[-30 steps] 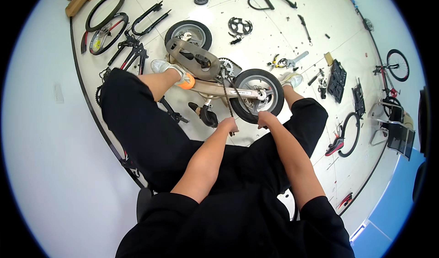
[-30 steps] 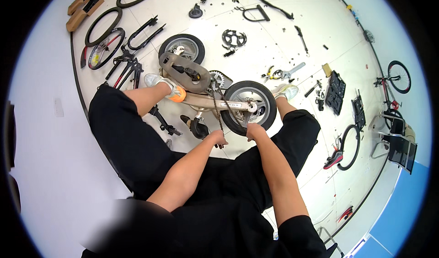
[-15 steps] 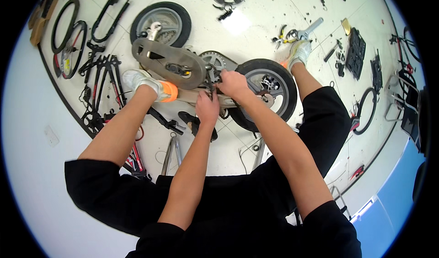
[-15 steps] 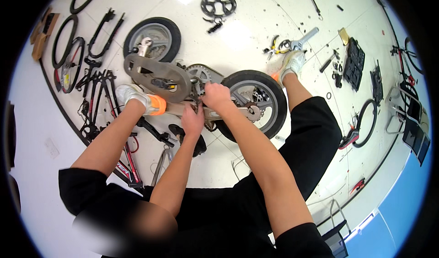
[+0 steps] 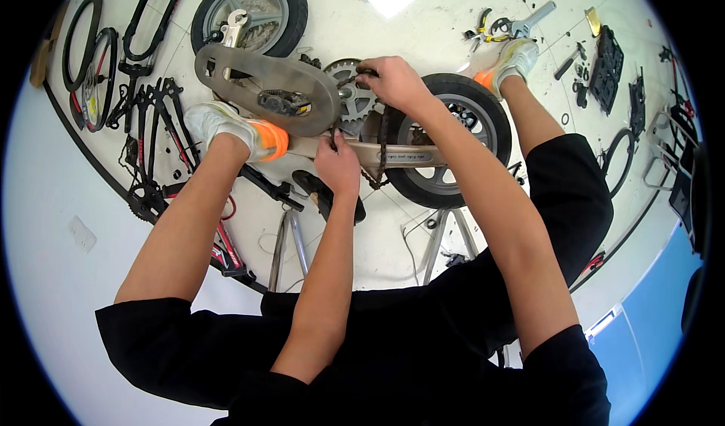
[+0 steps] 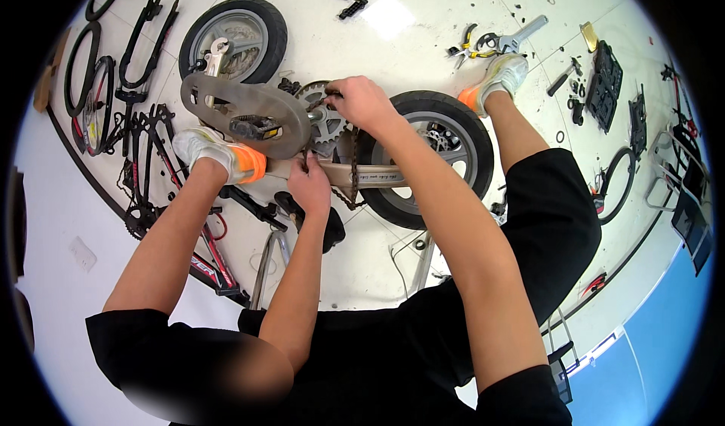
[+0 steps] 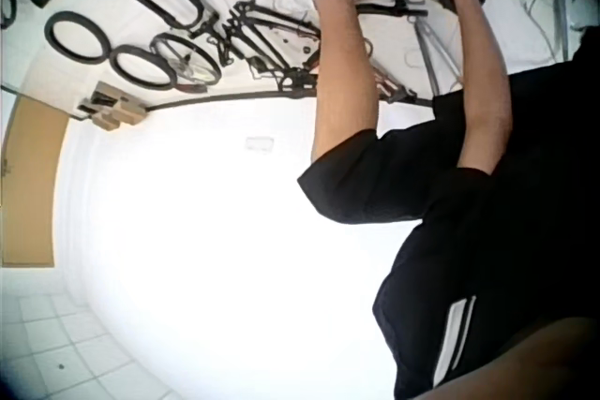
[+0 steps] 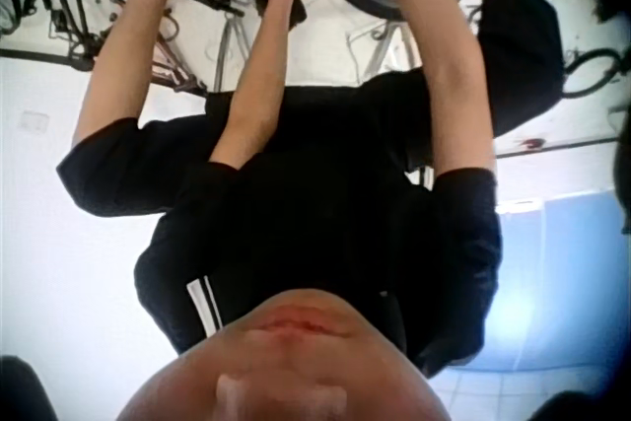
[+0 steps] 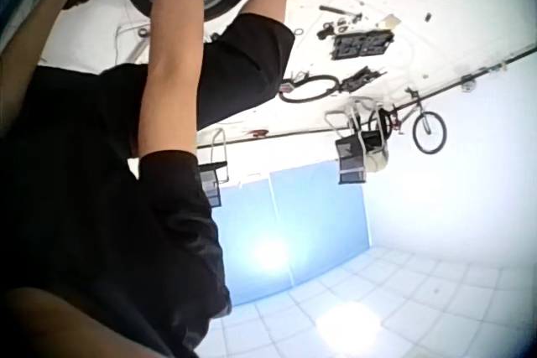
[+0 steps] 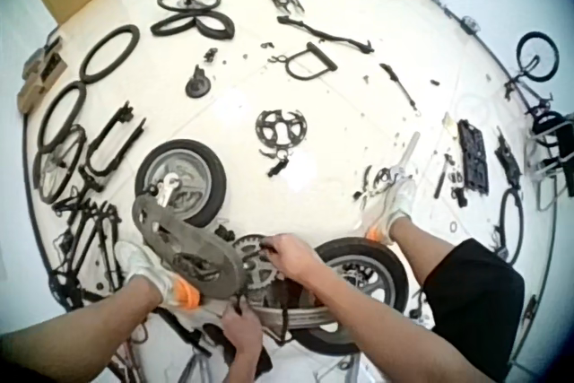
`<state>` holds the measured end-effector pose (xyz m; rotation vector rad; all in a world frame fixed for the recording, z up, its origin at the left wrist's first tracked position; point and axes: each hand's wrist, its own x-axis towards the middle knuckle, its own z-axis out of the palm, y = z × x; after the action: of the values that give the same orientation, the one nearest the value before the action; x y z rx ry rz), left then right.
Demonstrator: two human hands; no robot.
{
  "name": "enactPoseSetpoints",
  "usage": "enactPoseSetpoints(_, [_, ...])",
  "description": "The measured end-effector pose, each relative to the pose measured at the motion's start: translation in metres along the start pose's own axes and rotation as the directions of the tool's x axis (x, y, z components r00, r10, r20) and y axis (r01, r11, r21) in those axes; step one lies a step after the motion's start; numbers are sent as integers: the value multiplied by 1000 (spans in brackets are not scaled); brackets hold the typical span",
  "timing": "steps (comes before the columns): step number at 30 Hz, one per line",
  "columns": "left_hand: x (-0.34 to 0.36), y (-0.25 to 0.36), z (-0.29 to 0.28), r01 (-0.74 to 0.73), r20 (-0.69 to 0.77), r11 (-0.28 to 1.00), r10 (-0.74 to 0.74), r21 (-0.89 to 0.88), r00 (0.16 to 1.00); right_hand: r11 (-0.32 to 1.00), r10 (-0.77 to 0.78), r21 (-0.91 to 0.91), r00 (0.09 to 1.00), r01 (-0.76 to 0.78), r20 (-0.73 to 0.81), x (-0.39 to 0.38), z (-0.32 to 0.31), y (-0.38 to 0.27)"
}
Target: The person works on a scooter's chain and rear wheel area. They adjust the chain on the sprocket, rotate the wheel, and manipulate the chain and rear axle components by hand.
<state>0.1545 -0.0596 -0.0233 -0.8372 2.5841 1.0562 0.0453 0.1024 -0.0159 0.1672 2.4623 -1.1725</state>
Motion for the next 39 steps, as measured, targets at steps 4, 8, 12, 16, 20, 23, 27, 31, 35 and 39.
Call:
enactPoseSetpoints(4, [3, 2, -1, 68, 17, 998, -68, 17, 998, 998, -40, -50, 998, 38, -42, 13, 7, 10])
enactPoseSetpoints(8, [2, 10, 3, 134, -65, 991, -135, -23, 989, 990, -68, -125, 995, 60, -68, 24, 10, 0])
enactPoseSetpoints(12, [13, -16, 15, 186, -72, 959, -205, -215, 976, 981, -95, -175, 993, 81, -75, 37, 15, -3])
enactPoseSetpoints(16, [13, -3, 5, 138, -57, 918, -170, -371, 984, 981, -97, -178, 991, 80, -89, 42, 20, -5])
enactPoseSetpoints(20, [18, -26, 12, -45, -99, 976, 24, -215, 995, 990, -66, -135, 991, 50, -115, 41, 23, -7])
enactPoseSetpoints(23, [31, -19, 1, 328, 197, 750, -262, -574, 945, 995, 32, -86, 995, -41, -95, 42, 24, -6])
enactPoseSetpoints(27, [51, -2, -29, 673, 579, 323, -345, -666, 739, 996, 10, -85, 1000, -9, 19, 44, 20, -2])
enactPoseSetpoints(31, [44, 6, -21, 586, 563, 454, -203, -671, 801, 987, -75, -126, 983, 97, 170, 44, 9, 0])
enactPoseSetpoints(35, [28, 13, -5, 243, 287, 854, -116, -459, 951, 980, -142, -121, 978, 161, 153, 44, 9, 3])
enactPoseSetpoints(39, [34, -15, -9, 258, 218, 903, -190, -345, 957, 981, -118, -133, 982, 138, 147, 43, 11, 2])
